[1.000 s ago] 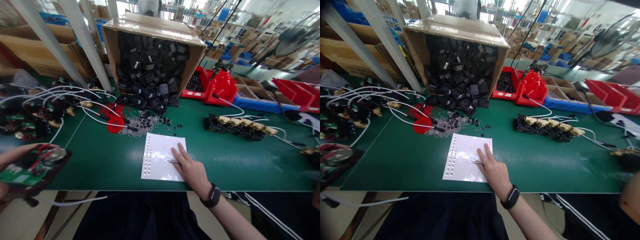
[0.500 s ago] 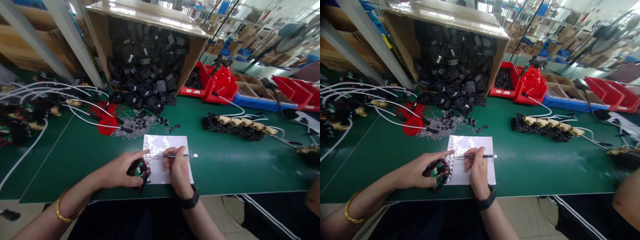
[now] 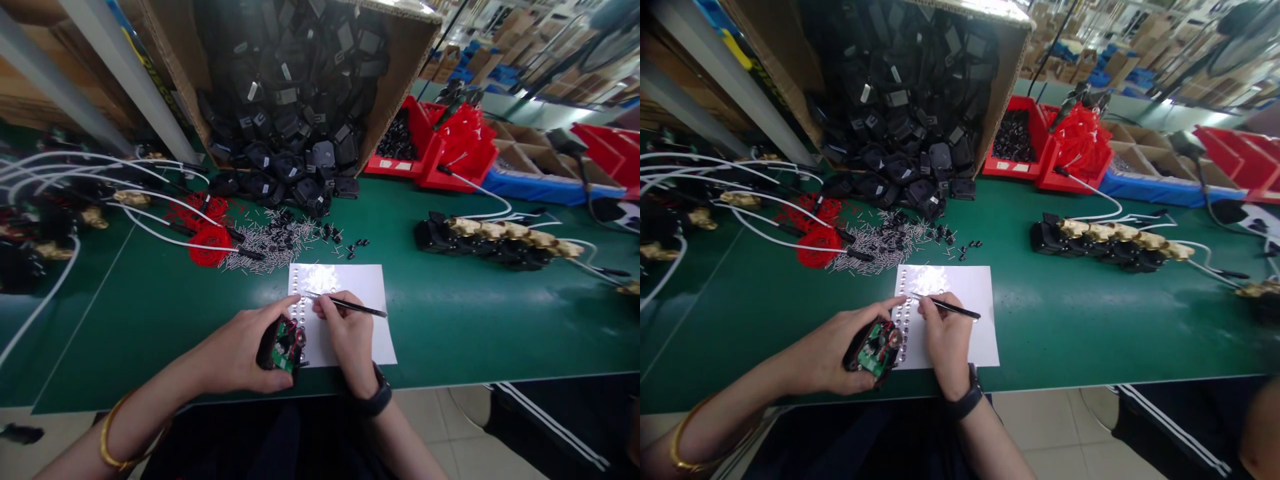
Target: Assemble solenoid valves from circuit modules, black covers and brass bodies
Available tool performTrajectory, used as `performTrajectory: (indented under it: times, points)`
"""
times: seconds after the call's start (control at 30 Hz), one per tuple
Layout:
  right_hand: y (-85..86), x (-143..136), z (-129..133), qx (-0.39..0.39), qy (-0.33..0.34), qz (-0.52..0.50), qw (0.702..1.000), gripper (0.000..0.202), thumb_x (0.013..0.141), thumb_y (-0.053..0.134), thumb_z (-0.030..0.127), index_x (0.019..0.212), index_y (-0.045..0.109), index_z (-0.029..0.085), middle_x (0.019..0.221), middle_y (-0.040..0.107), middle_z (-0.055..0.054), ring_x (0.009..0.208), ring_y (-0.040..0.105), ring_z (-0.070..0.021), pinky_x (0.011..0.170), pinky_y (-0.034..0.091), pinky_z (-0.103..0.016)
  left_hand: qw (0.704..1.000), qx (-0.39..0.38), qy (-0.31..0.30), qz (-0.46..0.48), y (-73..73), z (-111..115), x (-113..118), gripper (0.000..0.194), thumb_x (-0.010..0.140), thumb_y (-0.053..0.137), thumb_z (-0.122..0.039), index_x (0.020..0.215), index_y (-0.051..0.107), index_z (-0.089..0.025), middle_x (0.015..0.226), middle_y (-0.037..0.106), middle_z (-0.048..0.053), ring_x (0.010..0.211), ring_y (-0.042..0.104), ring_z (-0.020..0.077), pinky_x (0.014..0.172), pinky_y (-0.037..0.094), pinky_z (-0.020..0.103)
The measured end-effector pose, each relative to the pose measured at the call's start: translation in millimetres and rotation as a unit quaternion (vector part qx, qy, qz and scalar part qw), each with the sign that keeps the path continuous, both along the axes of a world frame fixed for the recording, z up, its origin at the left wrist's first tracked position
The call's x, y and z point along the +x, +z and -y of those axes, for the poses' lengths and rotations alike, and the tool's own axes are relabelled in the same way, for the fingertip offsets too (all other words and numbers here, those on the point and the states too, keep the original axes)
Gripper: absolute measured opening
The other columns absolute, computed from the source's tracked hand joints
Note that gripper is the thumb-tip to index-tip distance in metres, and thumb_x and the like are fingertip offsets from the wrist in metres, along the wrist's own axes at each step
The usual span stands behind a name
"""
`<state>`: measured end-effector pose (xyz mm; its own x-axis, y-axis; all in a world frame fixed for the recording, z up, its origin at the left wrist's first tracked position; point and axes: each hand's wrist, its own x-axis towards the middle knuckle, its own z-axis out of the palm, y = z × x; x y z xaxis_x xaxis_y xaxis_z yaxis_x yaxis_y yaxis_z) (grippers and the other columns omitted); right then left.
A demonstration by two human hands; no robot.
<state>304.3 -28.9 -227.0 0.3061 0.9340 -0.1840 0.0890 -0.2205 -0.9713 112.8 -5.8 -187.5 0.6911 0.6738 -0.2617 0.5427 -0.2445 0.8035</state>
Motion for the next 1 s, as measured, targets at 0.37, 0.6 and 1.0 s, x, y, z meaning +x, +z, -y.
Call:
performTrajectory:
  times: [0.37, 0.6, 1.0]
  points:
    - [2.3, 9.1, 0.7, 0.000, 0.059, 0.009, 0.998, 0.019, 0.082, 0.060, 0.033, 0.075, 0.061, 0.016, 0.069, 0.067, -0.006, 0.065, 0.065, -0.0204, 0.062, 0.051, -0.032, 0.999, -0.008, 0.014, 0.029, -0.8, -0.1, -1.9, 0.084, 0.066, 0.068, -0.051, 0.136, 0.033, -0.021, 0.137, 0.044, 0.012, 0.120, 0.046, 0.0317, 0.097, 0.040, 0.045]
    - [0.4, 4.6, 1.6, 0.010, 0.026, -0.033, 0.999, 0.019, 0.080, 0.063, 0.034, 0.081, 0.054, 0.018, 0.071, 0.068, -0.004, 0.068, 0.067, -0.0197, 0.064, 0.052, -0.031, 0.991, 0.044, 0.113, 0.062, 5.6, 9.9, -8.2, 0.068, 0.058, 0.077, -0.047, 0.116, 0.050, -0.024, 0.143, 0.032, 0.010, 0.126, 0.038, 0.0342, 0.100, 0.037, 0.048]
    - [45.0, 3.1, 9.7, -0.023, 0.080, -0.421, 0.903, 0.024, 0.071, 0.075, 0.032, 0.077, 0.056, 0.019, 0.075, 0.072, -0.006, 0.091, 0.067, -0.0227, 0.081, 0.052, -0.033, 0.885, 0.115, 0.382, 0.241, -38.8, 38.1, 10.6, 0.071, 0.067, 0.075, -0.024, 0.127, 0.039, -0.023, 0.131, 0.041, 0.011, 0.125, 0.040, 0.0293, 0.107, 0.031, 0.048]
